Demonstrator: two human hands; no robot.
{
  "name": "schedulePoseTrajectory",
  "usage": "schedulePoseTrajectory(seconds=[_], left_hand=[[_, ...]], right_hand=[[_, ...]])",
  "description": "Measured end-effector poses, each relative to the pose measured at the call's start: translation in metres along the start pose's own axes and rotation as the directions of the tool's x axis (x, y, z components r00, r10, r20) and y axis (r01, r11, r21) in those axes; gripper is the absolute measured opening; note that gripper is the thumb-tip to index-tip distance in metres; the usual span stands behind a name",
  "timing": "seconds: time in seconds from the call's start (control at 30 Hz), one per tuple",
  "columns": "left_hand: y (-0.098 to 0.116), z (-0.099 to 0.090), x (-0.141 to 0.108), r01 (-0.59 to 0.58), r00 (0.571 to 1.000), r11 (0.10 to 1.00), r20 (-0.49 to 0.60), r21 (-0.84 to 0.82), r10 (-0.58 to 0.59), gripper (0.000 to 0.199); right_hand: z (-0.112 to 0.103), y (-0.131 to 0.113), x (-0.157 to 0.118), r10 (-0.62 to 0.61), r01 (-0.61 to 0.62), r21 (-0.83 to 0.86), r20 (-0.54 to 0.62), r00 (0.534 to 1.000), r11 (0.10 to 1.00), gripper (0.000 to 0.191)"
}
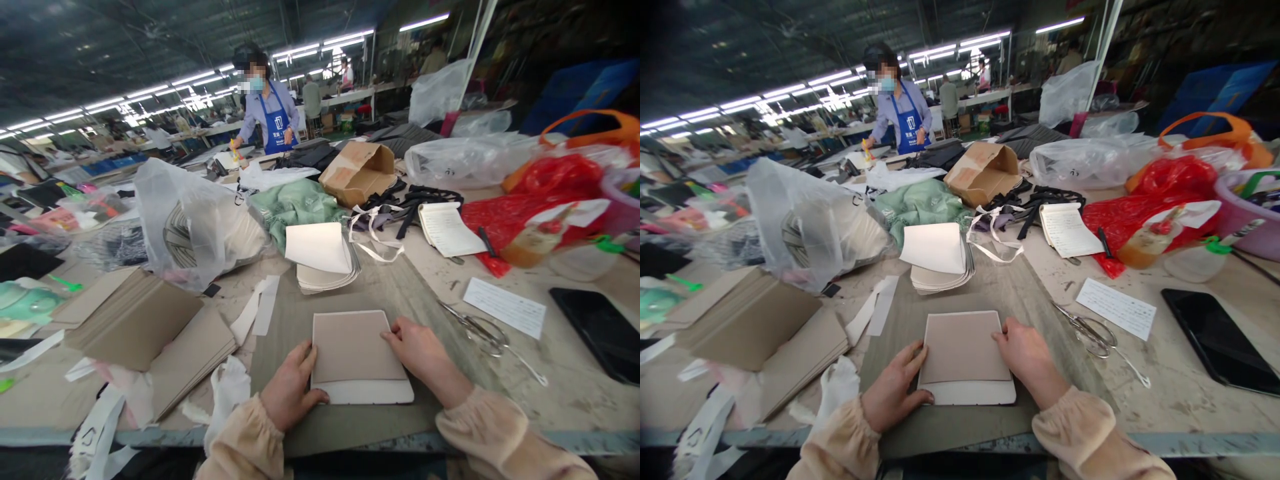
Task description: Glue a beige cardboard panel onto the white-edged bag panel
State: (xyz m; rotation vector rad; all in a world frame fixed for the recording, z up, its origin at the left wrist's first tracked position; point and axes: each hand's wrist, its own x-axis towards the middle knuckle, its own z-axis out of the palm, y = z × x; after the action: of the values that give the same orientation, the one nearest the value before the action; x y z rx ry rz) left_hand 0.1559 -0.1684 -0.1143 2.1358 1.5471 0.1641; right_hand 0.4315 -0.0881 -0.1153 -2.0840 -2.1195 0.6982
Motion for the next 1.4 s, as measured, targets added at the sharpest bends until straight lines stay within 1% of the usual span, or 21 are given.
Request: schedulePoseTrajectory(seconds=[0.1, 0.2, 0.4, 0.63, 0.8, 0.9, 0.97, 1.0, 1.07, 1.1, 1.13, 1.2, 1.23, 1.27, 1.33, 1.4], left_hand=[[0.001, 0.005, -0.001, -0.01, 1.0, 1.0, -0.019, 0.028, 0.01, 0.064], [0.001, 0.011, 0.0, -0.009, 0.998, 0.997, -0.064, 0.073, 0.014, 0.054], [-0.001, 0.018, 0.001, -0.048, 0.987, 0.985, -0.145, 0.168, 0.072, 0.048], [-0.003, 0.022, 0.001, -0.064, 0.984, 0.968, -0.148, 0.243, 0.102, 0.047], [-0.01, 0.027, -0.003, -0.122, 0.965, 0.965, -0.2, 0.231, 0.169, 0.049], [-0.01, 0.026, -0.005, -0.122, 0.958, 0.979, -0.238, 0.166, 0.16, 0.048], [-0.007, 0.024, -0.005, -0.085, 0.96, 0.995, -0.262, 0.06, 0.097, 0.043], [-0.004, 0.022, -0.004, -0.049, 0.96, 0.999, -0.276, -0.014, 0.043, 0.04], [0.001, 0.018, 0.0, 0.06, 0.949, 0.981, -0.295, -0.184, -0.114, 0.034], [0.003, 0.017, 0.003, 0.134, 0.932, 0.953, -0.293, -0.271, -0.214, 0.033], [0.005, 0.015, 0.006, 0.208, 0.906, 0.912, -0.281, -0.354, -0.315, 0.035], [0.008, 0.013, 0.015, 0.322, 0.851, 0.816, -0.231, -0.48, -0.471, 0.047], [0.008, 0.011, 0.019, 0.36, 0.833, 0.78, -0.201, -0.511, -0.516, 0.053], [0.009, 0.01, 0.023, 0.389, 0.824, 0.761, -0.174, -0.519, -0.54, 0.057], [0.009, 0.008, 0.03, 0.432, 0.822, 0.762, -0.136, -0.482, -0.552, 0.058], [0.009, 0.007, 0.034, 0.457, 0.821, 0.771, -0.122, -0.443, -0.557, 0.053]], right_hand=[[-0.002, -0.002, -0.001, -0.003, 0.003, -0.013, -0.002, 1.0, 1.0, 0.018], [-0.003, -0.003, -0.002, 0.008, -0.008, -0.021, 0.002, 1.0, 1.0, 0.018], [-0.002, -0.002, -0.001, 0.004, -0.005, -0.031, -0.009, 1.0, 0.999, 0.018], [0.0, 0.0, -0.001, -0.008, 0.008, 0.008, -0.034, 0.999, 1.0, 0.016], [0.0, 0.0, -0.002, -0.01, 0.012, 0.029, -0.043, 0.999, 1.0, 0.013], [0.0, 0.0, -0.001, -0.013, 0.014, 0.034, -0.043, 0.999, 0.999, 0.012], [0.001, 0.0, -0.001, -0.015, 0.017, 0.037, -0.039, 0.999, 0.999, 0.011], [0.002, 0.0, -0.001, -0.016, 0.018, 0.039, -0.037, 0.999, 0.999, 0.01], [0.002, -0.001, 0.0, -0.016, 0.018, 0.043, -0.034, 0.999, 0.999, 0.01], [0.002, -0.001, 0.0, -0.014, 0.016, 0.046, -0.032, 0.999, 0.999, 0.011], [0.002, -0.001, 0.0, -0.012, 0.014, 0.049, -0.028, 1.0, 0.999, 0.011], [0.002, -0.001, 0.0, -0.008, 0.009, 0.053, -0.023, 1.0, 0.999, 0.012], [0.002, -0.002, 0.0, -0.005, 0.006, 0.055, -0.022, 1.0, 0.998, 0.012], [0.002, -0.002, 0.0, -0.001, 0.002, 0.057, -0.022, 1.0, 0.998, 0.012], [0.002, -0.002, 0.001, 0.008, -0.007, 0.061, -0.022, 1.0, 0.998, 0.013], [0.002, -0.002, 0.001, 0.016, -0.015, 0.069, -0.019, 1.0, 0.997, 0.014]])
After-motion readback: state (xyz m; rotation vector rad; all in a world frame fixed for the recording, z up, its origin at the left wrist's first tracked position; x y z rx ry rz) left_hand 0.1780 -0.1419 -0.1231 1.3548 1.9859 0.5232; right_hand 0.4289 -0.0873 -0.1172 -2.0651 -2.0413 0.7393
